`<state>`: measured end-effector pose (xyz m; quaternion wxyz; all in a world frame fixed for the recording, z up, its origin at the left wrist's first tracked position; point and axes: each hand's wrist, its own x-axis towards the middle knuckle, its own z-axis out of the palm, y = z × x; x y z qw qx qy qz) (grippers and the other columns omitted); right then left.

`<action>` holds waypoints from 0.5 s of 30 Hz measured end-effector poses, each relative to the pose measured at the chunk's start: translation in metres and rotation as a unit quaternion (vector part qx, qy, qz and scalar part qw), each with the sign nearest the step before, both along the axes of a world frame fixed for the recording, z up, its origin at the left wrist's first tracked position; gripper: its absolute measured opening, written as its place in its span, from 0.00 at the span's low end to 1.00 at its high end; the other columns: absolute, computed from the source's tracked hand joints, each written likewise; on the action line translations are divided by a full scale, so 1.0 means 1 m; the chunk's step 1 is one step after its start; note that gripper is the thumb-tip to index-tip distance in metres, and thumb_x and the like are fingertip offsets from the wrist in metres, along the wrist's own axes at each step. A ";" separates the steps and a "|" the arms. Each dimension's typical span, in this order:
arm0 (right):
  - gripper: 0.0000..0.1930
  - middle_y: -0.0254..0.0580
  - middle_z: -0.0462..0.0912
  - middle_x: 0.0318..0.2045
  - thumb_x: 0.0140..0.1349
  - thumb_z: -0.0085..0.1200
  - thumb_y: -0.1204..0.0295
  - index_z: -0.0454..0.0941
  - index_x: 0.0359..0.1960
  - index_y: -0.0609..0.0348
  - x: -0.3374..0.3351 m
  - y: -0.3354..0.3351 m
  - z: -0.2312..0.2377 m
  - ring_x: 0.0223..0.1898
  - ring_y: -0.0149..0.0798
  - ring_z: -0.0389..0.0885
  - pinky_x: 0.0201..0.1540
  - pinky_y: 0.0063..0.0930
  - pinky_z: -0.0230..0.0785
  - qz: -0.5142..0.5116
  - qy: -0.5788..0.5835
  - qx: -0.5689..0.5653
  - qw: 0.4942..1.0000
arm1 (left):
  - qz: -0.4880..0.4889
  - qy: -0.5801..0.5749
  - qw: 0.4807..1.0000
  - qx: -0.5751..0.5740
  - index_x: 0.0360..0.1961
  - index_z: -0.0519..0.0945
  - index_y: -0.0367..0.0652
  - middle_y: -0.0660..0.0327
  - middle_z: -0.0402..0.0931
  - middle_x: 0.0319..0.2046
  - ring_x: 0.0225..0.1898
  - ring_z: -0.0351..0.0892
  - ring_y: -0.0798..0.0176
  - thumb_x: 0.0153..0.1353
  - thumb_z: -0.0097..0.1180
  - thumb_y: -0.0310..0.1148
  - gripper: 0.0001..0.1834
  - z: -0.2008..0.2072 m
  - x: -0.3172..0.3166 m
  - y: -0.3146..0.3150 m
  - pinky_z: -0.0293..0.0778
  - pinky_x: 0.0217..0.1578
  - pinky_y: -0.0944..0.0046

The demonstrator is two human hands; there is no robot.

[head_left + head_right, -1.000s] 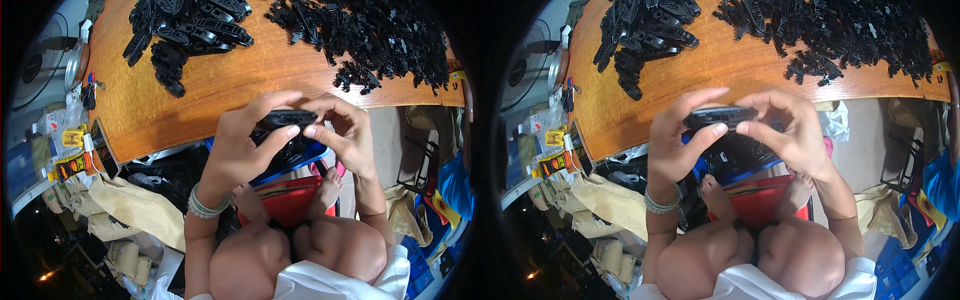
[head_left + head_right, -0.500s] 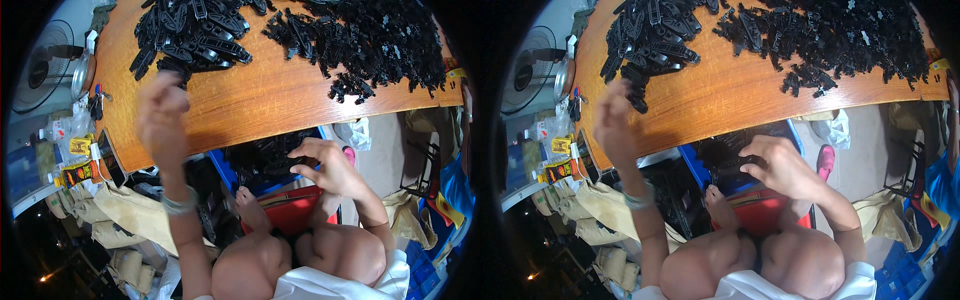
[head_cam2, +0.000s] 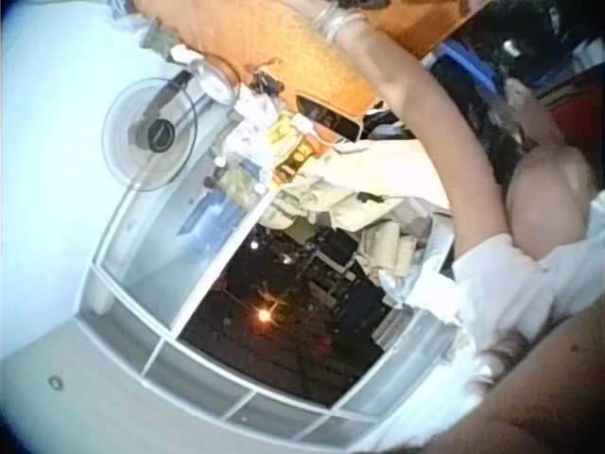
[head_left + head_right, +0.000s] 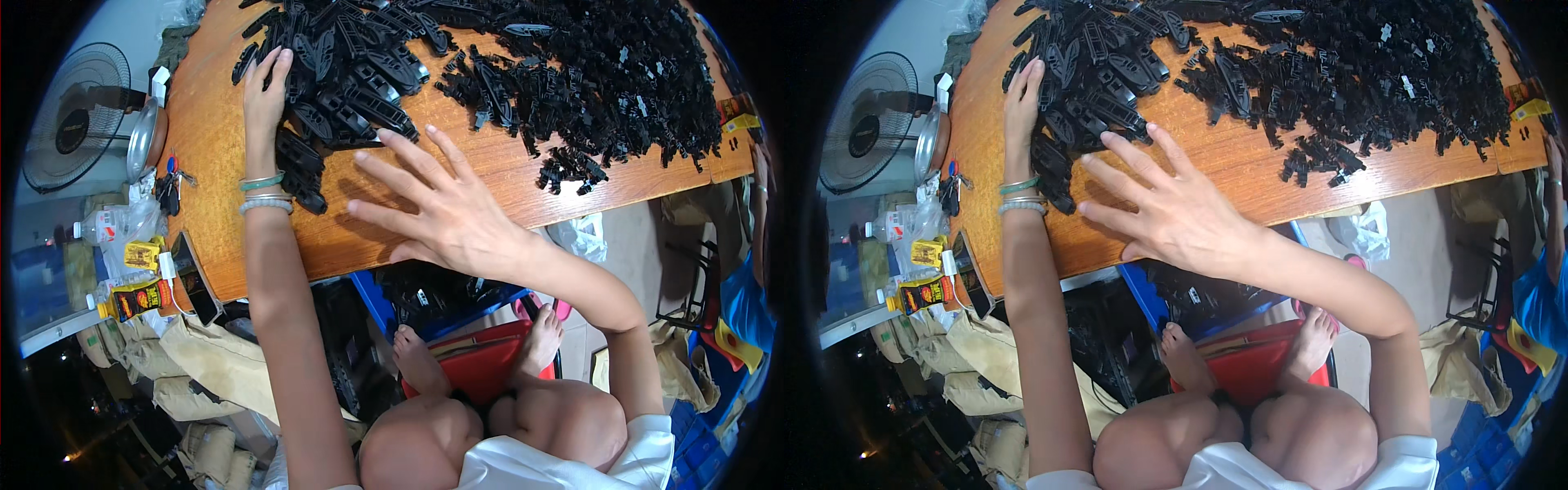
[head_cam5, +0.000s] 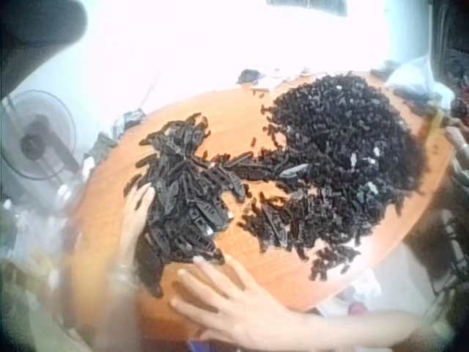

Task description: The person assembles plastic components by picking up plastic bases and clips from the table, fitting them together by hand, and placing the assembled pieces into a bin.

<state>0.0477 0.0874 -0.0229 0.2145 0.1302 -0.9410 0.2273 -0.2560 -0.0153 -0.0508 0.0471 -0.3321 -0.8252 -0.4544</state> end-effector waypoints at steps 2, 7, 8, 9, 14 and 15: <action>0.32 0.43 0.62 0.61 0.43 0.63 0.56 0.71 0.53 0.44 0.000 -0.006 -0.007 0.65 0.49 0.53 0.64 0.56 0.45 0.008 0.002 0.007 1.000 | 0.006 -0.010 1.000 0.015 0.51 0.77 0.48 0.40 0.60 0.60 0.65 0.52 0.46 0.55 0.55 0.55 0.28 -0.004 0.012 0.004 0.51 0.62 0.55; 0.30 0.44 0.60 0.62 0.45 0.61 0.54 0.72 0.53 0.41 0.007 -0.011 -0.021 0.66 0.48 0.51 0.65 0.57 0.42 0.008 -0.014 0.000 1.000 | 0.045 -0.007 0.998 0.033 0.49 0.79 0.47 0.36 0.58 0.60 0.64 0.55 0.43 0.52 0.59 0.54 0.28 -0.005 0.052 0.018 0.54 0.61 0.56; 0.29 0.45 0.60 0.61 0.45 0.61 0.55 0.72 0.53 0.42 0.008 -0.011 -0.022 0.66 0.48 0.52 0.65 0.56 0.43 0.002 -0.009 -0.009 1.000 | 0.046 -0.011 0.998 0.030 0.49 0.79 0.47 0.36 0.58 0.60 0.64 0.55 0.43 0.52 0.59 0.54 0.28 -0.004 0.059 0.021 0.54 0.61 0.56; 0.29 0.45 0.60 0.61 0.45 0.61 0.55 0.72 0.53 0.42 0.009 -0.012 -0.021 0.66 0.48 0.52 0.65 0.56 0.43 0.005 -0.012 -0.012 1.000 | 0.052 0.006 0.998 0.033 0.49 0.79 0.48 0.36 0.58 0.60 0.63 0.56 0.43 0.52 0.59 0.54 0.28 -0.004 0.065 0.021 0.55 0.61 0.56; 0.27 0.47 0.62 0.60 0.46 0.61 0.60 0.73 0.51 0.46 0.017 -0.011 -0.021 0.65 0.49 0.54 0.64 0.51 0.46 -0.003 -0.004 -0.023 1.000 | 0.060 0.048 0.996 0.042 0.49 0.78 0.41 0.38 0.63 0.56 0.61 0.60 0.45 0.53 0.57 0.54 0.30 -0.003 0.080 0.024 0.56 0.59 0.56; 0.26 0.48 0.62 0.59 0.47 0.60 0.61 0.73 0.51 0.47 0.019 -0.009 -0.023 0.64 0.49 0.55 0.63 0.50 0.47 -0.006 0.006 -0.026 1.000 | 0.038 0.030 0.998 0.036 0.50 0.77 0.39 0.48 0.71 0.51 0.54 0.68 0.52 0.56 0.57 0.49 0.27 0.003 0.082 0.022 0.60 0.56 0.62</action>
